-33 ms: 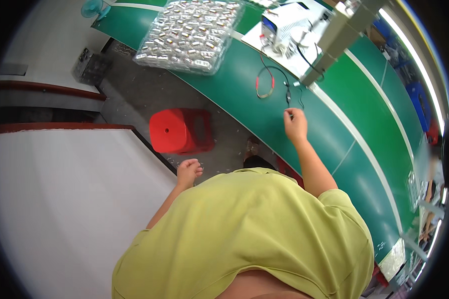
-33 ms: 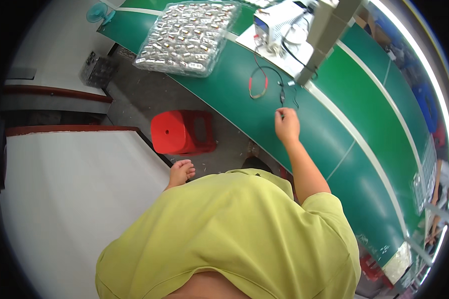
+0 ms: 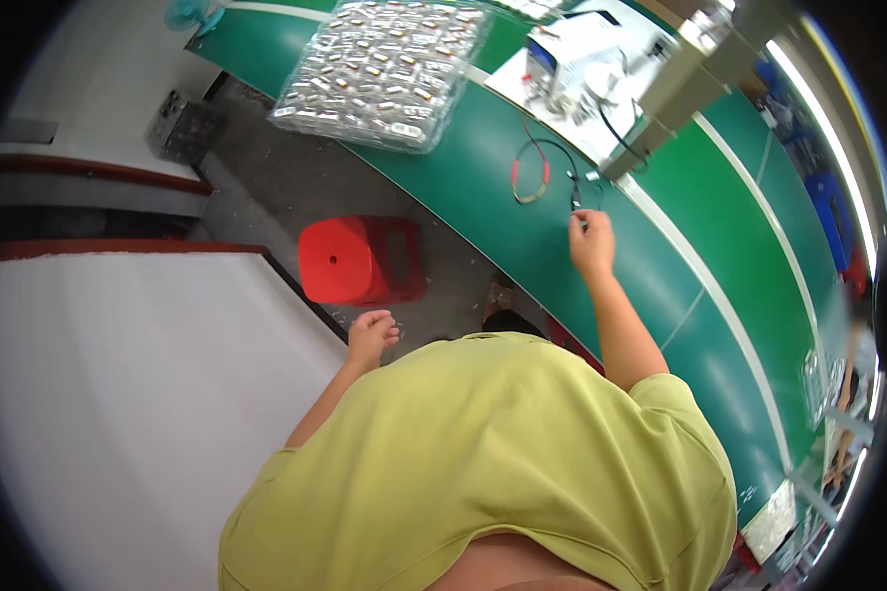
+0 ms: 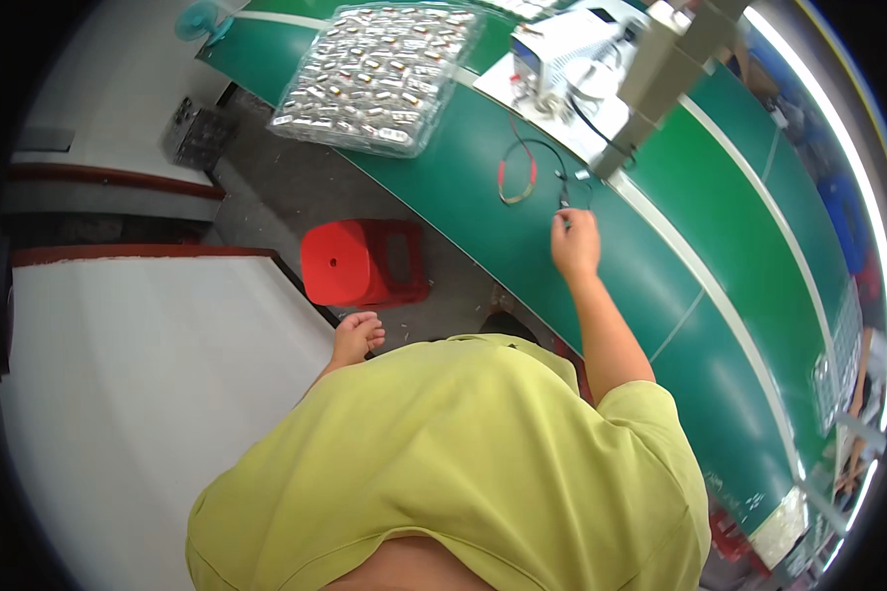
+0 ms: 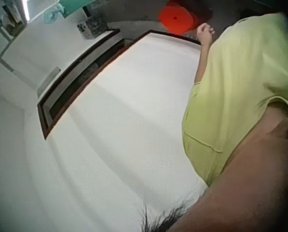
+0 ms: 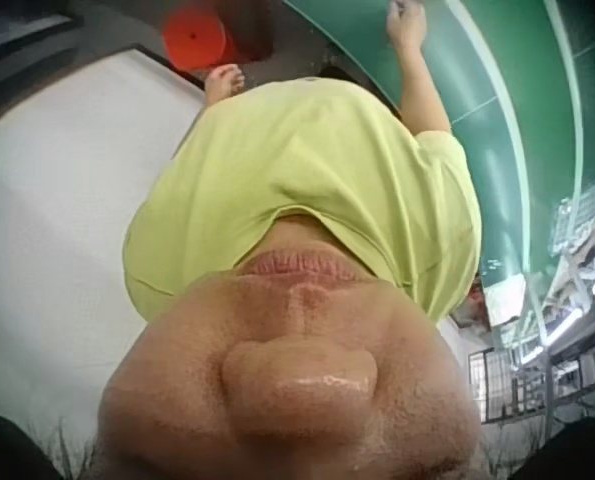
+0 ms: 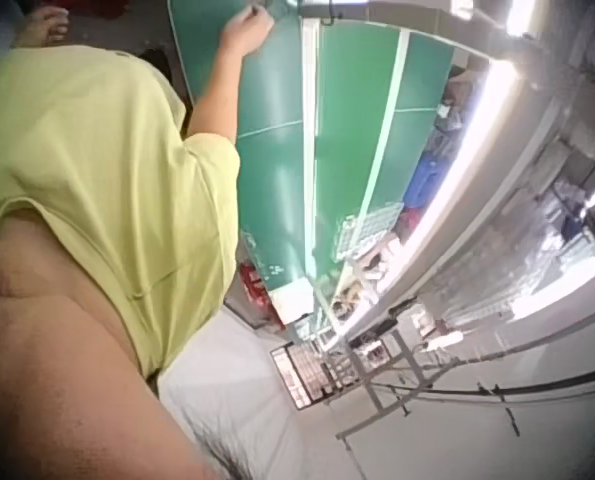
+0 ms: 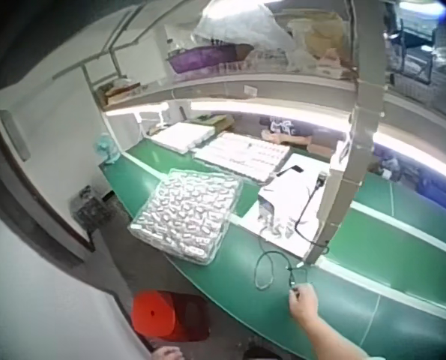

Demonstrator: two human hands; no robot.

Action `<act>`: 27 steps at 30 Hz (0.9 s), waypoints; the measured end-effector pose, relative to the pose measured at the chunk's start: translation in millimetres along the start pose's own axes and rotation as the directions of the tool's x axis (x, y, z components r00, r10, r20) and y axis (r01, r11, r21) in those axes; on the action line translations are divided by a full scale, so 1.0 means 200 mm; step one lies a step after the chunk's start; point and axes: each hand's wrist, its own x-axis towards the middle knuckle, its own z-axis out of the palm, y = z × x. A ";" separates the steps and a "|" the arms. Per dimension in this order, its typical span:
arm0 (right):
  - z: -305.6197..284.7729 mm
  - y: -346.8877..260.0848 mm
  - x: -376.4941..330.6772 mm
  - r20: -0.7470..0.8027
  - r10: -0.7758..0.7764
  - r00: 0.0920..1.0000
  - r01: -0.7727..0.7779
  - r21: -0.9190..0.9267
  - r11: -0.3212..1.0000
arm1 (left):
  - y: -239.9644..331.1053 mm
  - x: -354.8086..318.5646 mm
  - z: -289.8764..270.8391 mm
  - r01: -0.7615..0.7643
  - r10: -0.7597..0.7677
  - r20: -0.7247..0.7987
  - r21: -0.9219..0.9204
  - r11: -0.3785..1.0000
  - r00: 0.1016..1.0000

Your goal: The recorder takes electronic components from a tray and tests them using electrical probes connected to a power supply or multimeter.

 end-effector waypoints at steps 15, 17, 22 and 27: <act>0.21 0.03 0.39 -0.091 0.284 0.955 -0.293 -0.454 0.841 | 0.32 1.13 -0.49 0.077 -0.192 -0.039 0.978 0.195 0.981; 0.24 0.00 0.33 -0.192 0.342 0.920 -0.391 -0.501 0.772 | 0.44 1.25 -0.51 0.020 -0.237 0.009 0.993 0.119 0.971; 0.32 -0.02 0.31 -0.258 0.449 0.855 -0.507 -0.592 0.626 | 0.71 1.44 -0.61 -0.028 -0.290 0.031 0.999 0.018 0.957; 0.38 -0.01 0.38 -0.325 0.500 0.803 -0.589 -0.562 0.580 | 0.85 1.43 -0.74 -0.032 -0.280 0.020 0.999 -0.038 0.960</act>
